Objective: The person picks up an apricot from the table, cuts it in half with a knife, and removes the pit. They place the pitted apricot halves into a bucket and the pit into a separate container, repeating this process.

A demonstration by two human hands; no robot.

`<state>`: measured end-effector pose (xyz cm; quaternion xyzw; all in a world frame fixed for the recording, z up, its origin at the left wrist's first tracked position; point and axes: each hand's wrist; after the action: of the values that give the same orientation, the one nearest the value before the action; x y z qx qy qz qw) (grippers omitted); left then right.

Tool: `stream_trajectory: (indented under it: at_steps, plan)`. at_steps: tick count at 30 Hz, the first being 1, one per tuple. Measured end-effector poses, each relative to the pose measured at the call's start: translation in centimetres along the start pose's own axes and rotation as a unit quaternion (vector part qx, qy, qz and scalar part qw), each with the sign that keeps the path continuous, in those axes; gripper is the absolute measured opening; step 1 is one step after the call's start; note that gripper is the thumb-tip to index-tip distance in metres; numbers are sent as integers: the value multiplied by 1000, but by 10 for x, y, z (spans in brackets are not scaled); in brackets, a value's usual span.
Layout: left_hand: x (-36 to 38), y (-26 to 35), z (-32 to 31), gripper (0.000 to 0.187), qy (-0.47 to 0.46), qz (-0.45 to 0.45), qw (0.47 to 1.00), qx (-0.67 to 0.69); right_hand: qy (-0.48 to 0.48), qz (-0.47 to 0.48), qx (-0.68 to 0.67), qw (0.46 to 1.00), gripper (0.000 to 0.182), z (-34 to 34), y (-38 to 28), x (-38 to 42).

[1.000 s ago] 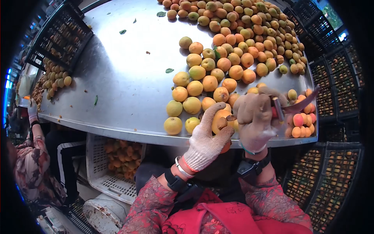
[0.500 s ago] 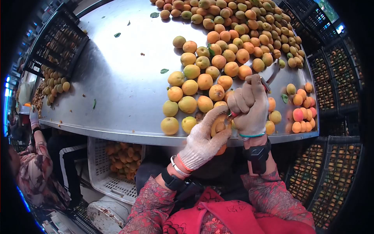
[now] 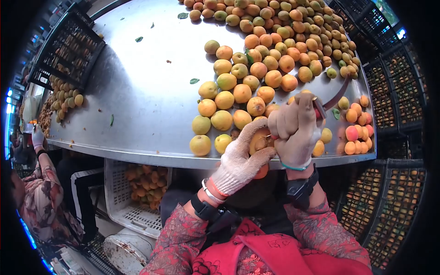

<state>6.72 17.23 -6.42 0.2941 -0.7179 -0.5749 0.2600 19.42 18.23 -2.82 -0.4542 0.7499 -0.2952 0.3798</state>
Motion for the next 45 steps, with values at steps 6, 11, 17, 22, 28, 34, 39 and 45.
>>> stream_trajectory:
  at_steps: [6, 11, 17, 22, 28, 34, 39, 45]
  plan:
    - [3, -7, 4, 48, -2, -55, 998, -24, 52, -115, -175, 976, 26, 15, 5, -3]
    - [6, -2, 1, 41, 1, 34, 998, 55, 54, -126, -220, 966, 27, 22, 12, -5]
    - [3, -8, -2, 43, 33, 13, 994, 106, 34, -168, -276, 946, 47, 23, 11, -7]
    - [0, -14, -1, 51, 46, -6, 995, 85, 40, -126, -226, 965, 25, 18, 11, -7]
    - [-7, -8, 17, 42, 79, -30, 995, 53, -15, -133, 13, 991, 27, 21, -2, -5]
    - [-8, -11, 18, 46, 99, -186, 977, -32, -209, -34, 448, 868, 39, 22, 16, 10]
    - [-8, 3, 16, 38, 160, -112, 967, -165, -183, -8, 537, 823, 25, 30, 9, 13]
    - [3, 16, 37, 39, 236, -92, 963, -96, -109, -39, 636, 763, 33, 86, -38, -4]
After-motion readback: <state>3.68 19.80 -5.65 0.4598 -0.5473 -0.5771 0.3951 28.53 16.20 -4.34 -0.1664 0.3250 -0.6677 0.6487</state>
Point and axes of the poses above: each hand's wrist, its own x-axis away from the middle knuckle, its own z-axis out of the back of the hand, y = z × x, and after that the axes turned 12 degrees about -y, right-handed
